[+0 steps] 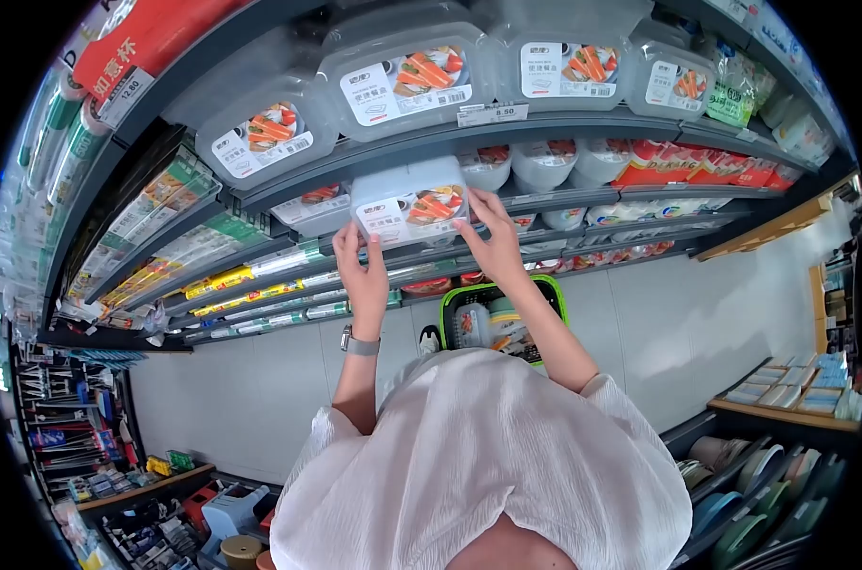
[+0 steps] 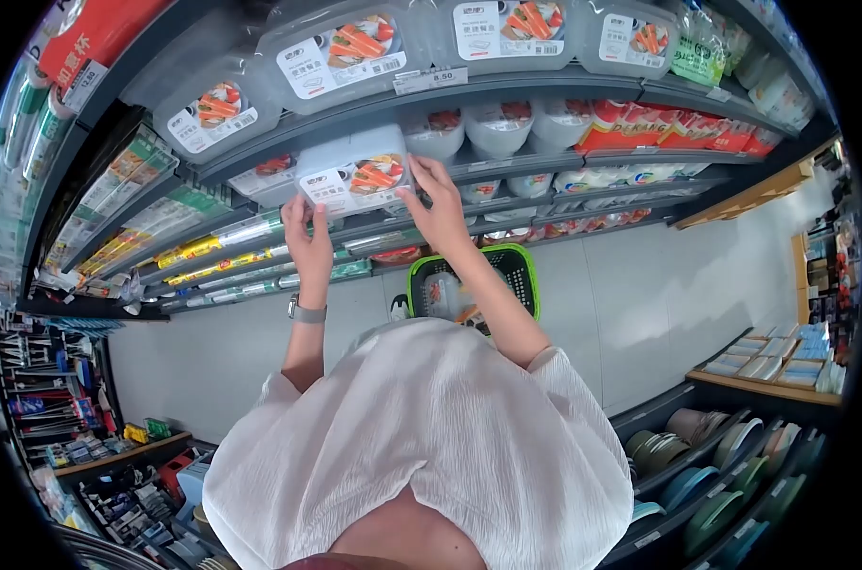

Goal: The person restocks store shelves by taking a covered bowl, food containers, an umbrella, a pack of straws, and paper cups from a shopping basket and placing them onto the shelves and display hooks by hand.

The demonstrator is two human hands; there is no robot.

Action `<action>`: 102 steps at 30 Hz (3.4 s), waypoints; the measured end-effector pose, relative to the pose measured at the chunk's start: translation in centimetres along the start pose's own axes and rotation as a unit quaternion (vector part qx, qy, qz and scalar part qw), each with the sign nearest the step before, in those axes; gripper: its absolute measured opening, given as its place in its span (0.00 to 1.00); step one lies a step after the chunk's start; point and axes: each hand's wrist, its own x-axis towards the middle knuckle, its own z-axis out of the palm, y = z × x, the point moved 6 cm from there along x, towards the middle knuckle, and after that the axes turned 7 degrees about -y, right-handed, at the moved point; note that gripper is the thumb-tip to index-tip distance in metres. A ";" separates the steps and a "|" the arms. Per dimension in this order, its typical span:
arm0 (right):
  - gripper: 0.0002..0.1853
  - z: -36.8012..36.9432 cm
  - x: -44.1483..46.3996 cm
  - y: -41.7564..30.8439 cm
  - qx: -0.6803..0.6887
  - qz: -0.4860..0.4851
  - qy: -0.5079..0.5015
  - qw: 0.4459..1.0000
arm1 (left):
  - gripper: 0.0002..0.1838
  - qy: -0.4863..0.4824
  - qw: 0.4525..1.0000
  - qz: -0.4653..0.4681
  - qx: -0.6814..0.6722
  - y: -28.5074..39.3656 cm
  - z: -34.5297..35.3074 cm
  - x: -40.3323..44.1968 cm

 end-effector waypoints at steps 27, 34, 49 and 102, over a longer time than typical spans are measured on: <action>0.17 3.8 6.7 2.2 -0.110 -0.069 0.096 0.987 | 0.32 0.036 0.996 0.072 -0.049 -2.4 -0.1 5.8; 0.16 3.5 6.8 2.4 -0.061 -0.062 0.112 0.990 | 0.33 0.023 0.993 0.109 -0.034 -1.6 -0.3 5.8; 0.14 5.6 6.0 2.0 -0.120 -0.055 0.126 0.983 | 0.41 -0.026 0.993 0.095 0.060 -1.3 0.2 4.3; 0.17 14.6 -66.7 15.7 0.193 0.755 0.355 0.516 | 0.15 -0.690 0.643 -0.298 0.150 -44.2 10.2 -18.9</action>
